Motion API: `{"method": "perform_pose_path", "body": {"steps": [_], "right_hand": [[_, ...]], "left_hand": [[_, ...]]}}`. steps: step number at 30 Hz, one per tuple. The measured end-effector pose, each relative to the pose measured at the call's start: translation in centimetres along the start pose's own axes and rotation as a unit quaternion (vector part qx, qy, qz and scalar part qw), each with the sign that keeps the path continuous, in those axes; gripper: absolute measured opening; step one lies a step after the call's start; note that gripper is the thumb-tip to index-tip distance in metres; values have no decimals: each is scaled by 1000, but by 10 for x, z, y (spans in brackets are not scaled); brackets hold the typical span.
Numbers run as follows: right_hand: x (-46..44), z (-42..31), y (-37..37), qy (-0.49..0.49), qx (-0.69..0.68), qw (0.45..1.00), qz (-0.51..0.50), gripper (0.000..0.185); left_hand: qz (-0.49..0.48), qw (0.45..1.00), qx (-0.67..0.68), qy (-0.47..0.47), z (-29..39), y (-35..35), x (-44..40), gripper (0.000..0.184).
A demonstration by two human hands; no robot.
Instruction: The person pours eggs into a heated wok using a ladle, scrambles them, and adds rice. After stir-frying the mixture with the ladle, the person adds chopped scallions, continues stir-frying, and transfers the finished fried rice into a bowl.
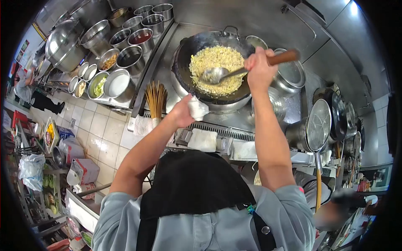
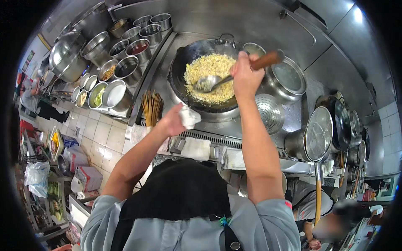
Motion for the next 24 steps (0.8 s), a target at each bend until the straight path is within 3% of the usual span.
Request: {"method": "perform_pose_path", "body": {"steps": [2, 3, 4, 6, 7, 8, 10, 12, 14, 15, 16, 18, 20, 22, 24], "right_hand": [[23, -25, 1, -17, 16, 999, -44, 30], [38, -20, 2, -58, 91, 992, -69, 31], [46, 12, -1, -31, 118, 990, -66, 31], [21, 39, -15, -78, 131, 986, -71, 30], [-9, 32, -22, -65, 147, 987, -8, 31], [-30, 18, -28, -46, 162, 984, 59, 31], [-51, -41, -14, -41, 71, 992, 92, 30], [-54, -62, -13, -98, 58, 990, 83, 28], [-45, -19, -18, -207, 99, 970, 85, 30], [-28, 18, -18, -166, 150, 967, 121, 34], [-12, 66, -27, -62, 111, 985, 113, 34], [23, 60, -11, -44, 53, 993, 97, 31], [44, 42, -5, -36, 49, 997, 51, 32], [41, 13, -19, 15, 75, 994, 76, 28], [29, -36, -26, 80, -10, 993, 87, 25]], "left_hand": [[17, 998, 20, 49, -5, 8, -34, 46], [20, 998, 6, 53, -8, 17, -40, 42], [9, 996, 9, 83, -14, 7, -65, 33], [74, 982, -81, 153, -19, -21, -99, 29], [91, 973, -109, 180, -18, -22, -104, 29], [85, 973, -106, 184, -22, -13, -85, 29], [114, 971, -83, 192, -24, 23, -41, 33], [124, 974, -103, 161, -16, -9, -62, 32], [135, 977, -90, 137, -5, 1, -48, 32], [140, 979, -76, 127, 0, 14, -38, 32], [115, 986, -79, 87, 0, 16, -43, 30], [59, 994, -86, 11, 5, 17, -64, 27], [57, 992, -90, 62, -1, -3, -77, 25], [45, 988, -97, 113, -4, -9, -91, 24], [88, 989, -93, 68, -28, 28, -7, 27]]}}
Point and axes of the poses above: each hand's wrist, its own x-axis away from the middle knuckle, its own y-axis out of the palm, z = x × y, the point moved 4 cm from there along -x, towards the middle knuckle, and after that the axes turned 13 degrees about x, right-handed, at the moved point
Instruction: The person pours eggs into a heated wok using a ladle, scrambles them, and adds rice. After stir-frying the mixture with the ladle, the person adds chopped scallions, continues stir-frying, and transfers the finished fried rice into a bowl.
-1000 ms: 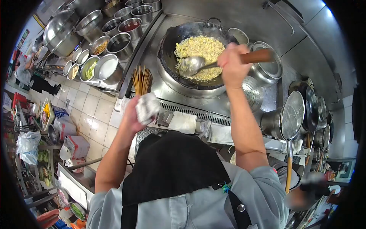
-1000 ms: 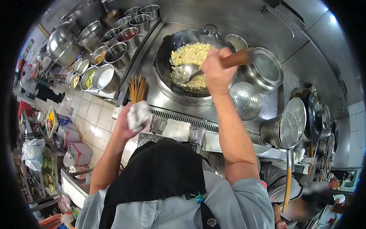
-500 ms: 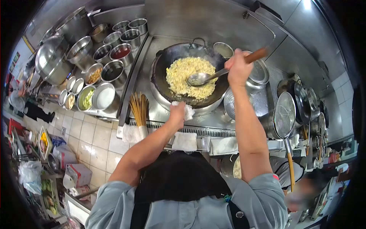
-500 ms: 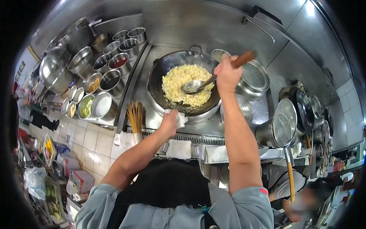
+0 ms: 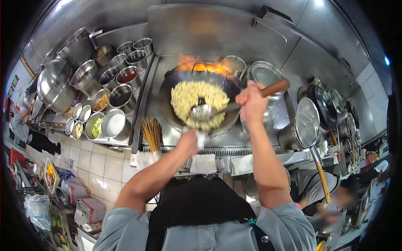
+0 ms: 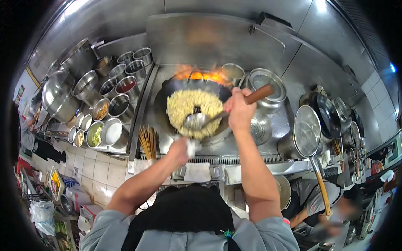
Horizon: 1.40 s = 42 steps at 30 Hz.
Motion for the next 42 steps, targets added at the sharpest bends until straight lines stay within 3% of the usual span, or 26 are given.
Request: {"method": "perform_pose_path", "body": {"steps": [2, 4, 6, 7, 10, 12, 13, 14, 16, 18, 19, 20, 21, 22, 23, 24, 26, 27, 29, 30, 31, 34, 35, 38, 41, 42], "right_hand": [[10, -49, 8, 13, 51, 998, -15, 31], [-4, -40, 16, -4, 52, 999, -15, 31], [-6, -11, 16, -39, 54, 998, -15, 30], [-5, 18, 12, -66, 54, 996, -10, 30], [1, 43, 1, -138, 101, 985, -11, 29], [15, 10, -2, -158, 86, 984, 8, 31], [20, -13, 6, -139, 15, 990, -18, 32], [27, -22, 10, -117, 32, 992, -22, 32], [35, -30, 19, -79, 70, 994, -34, 30], [43, 7, 11, -116, 179, 966, -148, 24], [55, 12, 11, -168, 232, 935, -209, 23], [72, 13, 11, -216, 284, 893, -275, 21], [84, 18, 1, 30, 201, 945, -254, 14], [109, 19, -9, 275, 107, 932, -212, 7], [124, -3, -21, 19, 399, 852, -339, 10], [146, -15, -34, -239, 618, 627, -410, 21], [175, 11, -69, -35, 499, 725, -473, 27], [185, 26, -83, 62, 429, 758, -487, 31], [209, 58, -119, 363, 283, 798, -390, 35], [224, 71, -135, 499, 195, 780, -324, 36], [228, 76, -139, 431, 291, 779, -351, 40], [240, 29, -111, 103, 554, 776, -285, 48], [240, 0, -102, 173, 571, 750, -285, 59], [234, -51, -115, 65, 607, 705, -360, 67], [204, -90, -78, 405, 574, 612, -362, 70], [198, -72, -81, 385, 552, 653, -348, 71]], "left_hand": [[-48, 997, 38, -52, -7, 19, 70, 28], [68, 993, -92, -28, -20, -32, 26, 29], [53, 994, -80, -51, 11, -1, 18, 30], [-5, 997, -20, -73, 12, -13, -17, 31], [0, 999, -34, -31, -24, -43, 33, 32], [-44, 999, 3, 15, -34, -44, 76, 33], [-6, 1000, 1, 15, -16, -5, 126, 37], [66, 987, -145, 37, -4, -14, 110, 33], [89, 993, -67, -32, 18, 3, 54, 29], [-3, 999, 34, 31, 18, 4, 7, 25], [-62, 997, -10, 35, 5, -26, -21, 20], [-47, 994, -16, 102, -4, -26, 6, 20], [-97, 989, -14, 113, -11, -26, 31, 20], [-146, 981, -10, 124, -19, -30, 47, 20], [-117, 985, 15, 122, -18, -31, 46, 19], [-88, 988, 40, 122, -18, -32, 44, 17], [-7, 997, -14, 71, 7, -21, 37, 16], [-19, 997, -7, 76, 22, -17, -9, 15], [-14, 994, -22, 108, 23, -28, -82, 15], [7, 990, -39, 135, 20, -36, -99, 16], [29, 984, -54, 165, 23, -37, -105, 16], [5, 991, -49, 125, 21, -27, -87, 13], [0, 990, -15, 138, 17, -16, -70, 12], [59, 998, -23, 25, 8, 10, 23, 11], [71, 997, -32, 28, 3, 4, 23, 17], [19, 1000, -16, -4, 3, -4, 2, 18]]}}
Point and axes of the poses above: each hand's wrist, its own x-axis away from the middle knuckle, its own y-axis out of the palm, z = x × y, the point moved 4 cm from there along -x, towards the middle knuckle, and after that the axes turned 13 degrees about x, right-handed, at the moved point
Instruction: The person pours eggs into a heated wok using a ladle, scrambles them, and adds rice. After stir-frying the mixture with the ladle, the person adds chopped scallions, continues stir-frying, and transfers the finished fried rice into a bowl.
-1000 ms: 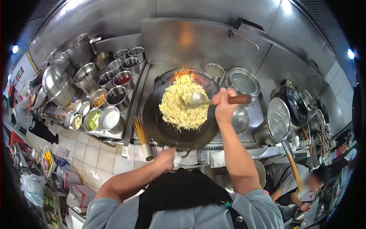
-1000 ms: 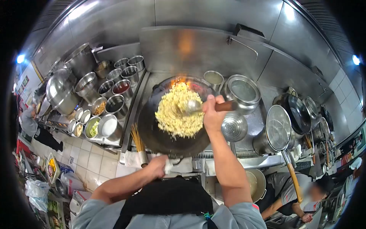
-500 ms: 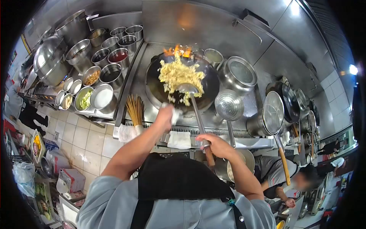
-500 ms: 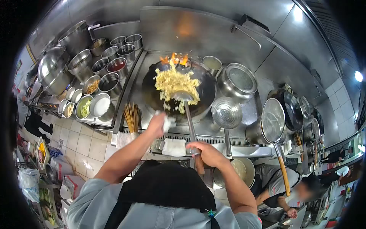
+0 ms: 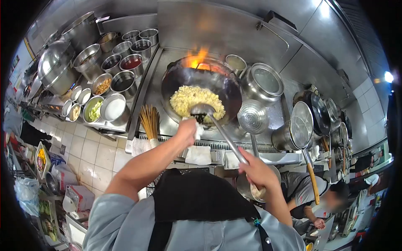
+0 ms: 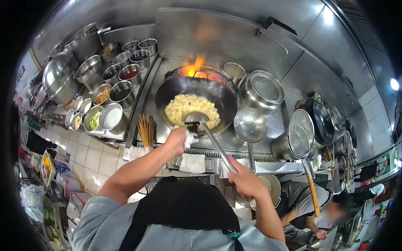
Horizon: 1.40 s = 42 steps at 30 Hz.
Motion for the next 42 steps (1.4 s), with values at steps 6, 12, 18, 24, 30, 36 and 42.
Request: {"method": "perform_pose_path", "body": {"steps": [6, 12, 18, 24, 30, 36, 42], "right_hand": [[-161, 51, 22, -182, 82, 942, 269, 70], [-50, 21, 14, -90, -27, 989, 113, 67], [21, 17, -19, -58, 36, 997, 26, 64], [-145, 44, 3, -122, 54, 964, 230, 64], [-114, 70, 48, -152, -66, 941, 297, 56], [-167, 139, 111, -134, -176, 958, 184, 49], [-139, 87, 71, -61, -596, 799, -46, 40]], "left_hand": [[-138, 972, 77, 176, -53, -54, 42, 38], [42, 991, 16, 129, 5, -17, -30, 11], [41, 998, -35, 23, 11, 7, 36, 12], [-74, 988, 25, 131, -27, -19, 26, 24], [-42, 990, 92, 98, -6, -14, -28, 15], [23, 998, -39, 52, 13, 4, -37, 11], [-3, 997, -20, 80, -2, -4, -76, 15]]}}
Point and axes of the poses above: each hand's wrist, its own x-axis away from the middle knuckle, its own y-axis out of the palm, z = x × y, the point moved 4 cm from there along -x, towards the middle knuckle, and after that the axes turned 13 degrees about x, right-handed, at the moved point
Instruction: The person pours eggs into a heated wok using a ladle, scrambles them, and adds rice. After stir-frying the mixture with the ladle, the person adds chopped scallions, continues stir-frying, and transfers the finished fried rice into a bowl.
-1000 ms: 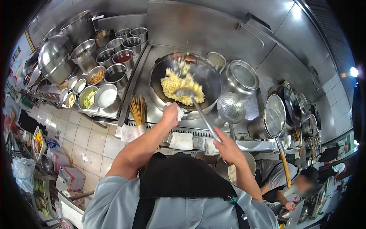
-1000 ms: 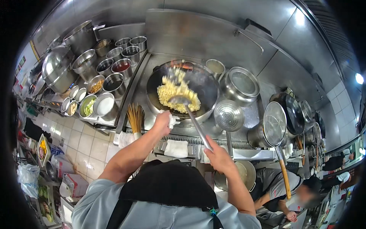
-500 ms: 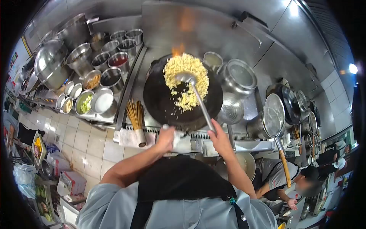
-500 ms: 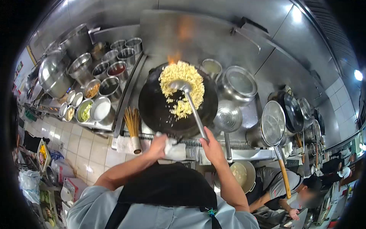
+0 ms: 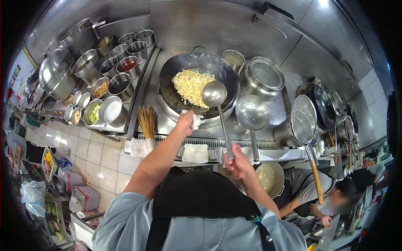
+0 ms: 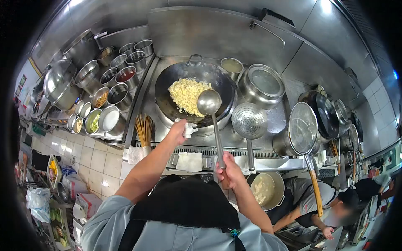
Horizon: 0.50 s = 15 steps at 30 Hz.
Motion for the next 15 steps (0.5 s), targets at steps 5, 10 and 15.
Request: {"method": "perform_pose_path", "body": {"steps": [5, 10, 15], "right_hand": [[66, -73, 21, -104, -76, 991, -21, 36], [127, -97, 43, -398, 291, 857, 151, 28], [87, -95, 59, -618, 99, 766, 148, 16]], "left_hand": [[-29, 994, 58, -85, 2, 14, 79, 20], [-12, 991, 45, -125, -30, -43, 166, 27], [-25, 989, -89, -118, -61, -110, 191, 16]]}}
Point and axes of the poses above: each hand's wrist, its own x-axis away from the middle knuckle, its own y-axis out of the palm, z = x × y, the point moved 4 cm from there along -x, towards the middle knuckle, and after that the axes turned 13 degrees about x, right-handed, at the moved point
